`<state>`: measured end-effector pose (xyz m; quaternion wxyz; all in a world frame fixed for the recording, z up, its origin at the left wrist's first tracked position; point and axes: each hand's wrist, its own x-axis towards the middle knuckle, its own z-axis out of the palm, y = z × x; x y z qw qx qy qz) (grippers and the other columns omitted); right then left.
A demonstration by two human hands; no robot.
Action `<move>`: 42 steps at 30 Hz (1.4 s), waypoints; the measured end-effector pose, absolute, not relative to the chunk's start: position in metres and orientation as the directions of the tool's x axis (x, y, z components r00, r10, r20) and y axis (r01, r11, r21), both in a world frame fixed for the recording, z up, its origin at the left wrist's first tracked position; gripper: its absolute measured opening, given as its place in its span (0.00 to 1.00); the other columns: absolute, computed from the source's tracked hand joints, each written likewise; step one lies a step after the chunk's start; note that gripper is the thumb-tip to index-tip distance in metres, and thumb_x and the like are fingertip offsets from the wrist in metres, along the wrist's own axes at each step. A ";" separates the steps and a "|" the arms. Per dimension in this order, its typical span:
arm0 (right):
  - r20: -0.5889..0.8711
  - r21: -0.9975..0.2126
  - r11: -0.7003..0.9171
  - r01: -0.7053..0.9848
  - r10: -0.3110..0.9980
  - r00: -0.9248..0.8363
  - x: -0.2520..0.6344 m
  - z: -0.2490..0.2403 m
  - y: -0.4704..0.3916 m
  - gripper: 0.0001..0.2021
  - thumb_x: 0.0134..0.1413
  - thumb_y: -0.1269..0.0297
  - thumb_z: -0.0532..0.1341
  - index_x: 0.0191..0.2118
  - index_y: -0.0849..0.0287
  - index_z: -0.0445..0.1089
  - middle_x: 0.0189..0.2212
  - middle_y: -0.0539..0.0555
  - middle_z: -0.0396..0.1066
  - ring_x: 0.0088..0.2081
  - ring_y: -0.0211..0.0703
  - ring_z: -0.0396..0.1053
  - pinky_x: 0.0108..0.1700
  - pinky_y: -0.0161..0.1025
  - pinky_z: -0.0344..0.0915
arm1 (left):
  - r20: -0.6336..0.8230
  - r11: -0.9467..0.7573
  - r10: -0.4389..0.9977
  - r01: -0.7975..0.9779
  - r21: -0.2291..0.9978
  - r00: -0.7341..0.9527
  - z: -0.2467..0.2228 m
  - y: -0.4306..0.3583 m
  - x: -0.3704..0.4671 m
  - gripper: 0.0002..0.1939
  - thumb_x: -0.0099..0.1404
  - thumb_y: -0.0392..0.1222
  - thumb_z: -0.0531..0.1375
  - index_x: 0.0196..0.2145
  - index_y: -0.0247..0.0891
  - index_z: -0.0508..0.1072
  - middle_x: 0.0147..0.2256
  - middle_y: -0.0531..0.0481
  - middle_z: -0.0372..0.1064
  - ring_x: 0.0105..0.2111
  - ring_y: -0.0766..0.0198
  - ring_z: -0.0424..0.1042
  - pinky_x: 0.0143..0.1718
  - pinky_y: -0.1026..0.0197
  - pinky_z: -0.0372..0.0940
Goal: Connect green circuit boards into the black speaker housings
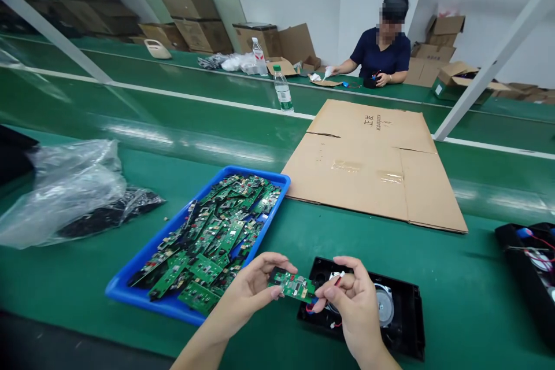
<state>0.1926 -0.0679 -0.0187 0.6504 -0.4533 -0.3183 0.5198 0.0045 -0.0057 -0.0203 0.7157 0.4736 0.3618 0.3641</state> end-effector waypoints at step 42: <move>0.671 -0.394 0.560 0.729 0.717 -0.189 0.182 -0.009 -0.076 0.09 0.62 0.77 0.53 0.35 0.62 0.70 0.23 0.52 0.70 0.22 0.37 0.62 0.24 0.37 0.55 | -0.341 0.428 0.831 -0.116 0.896 0.439 -0.010 -0.025 0.035 0.26 0.47 0.60 0.68 0.40 0.41 0.80 0.36 0.45 0.80 0.35 0.53 0.75 0.37 0.57 0.69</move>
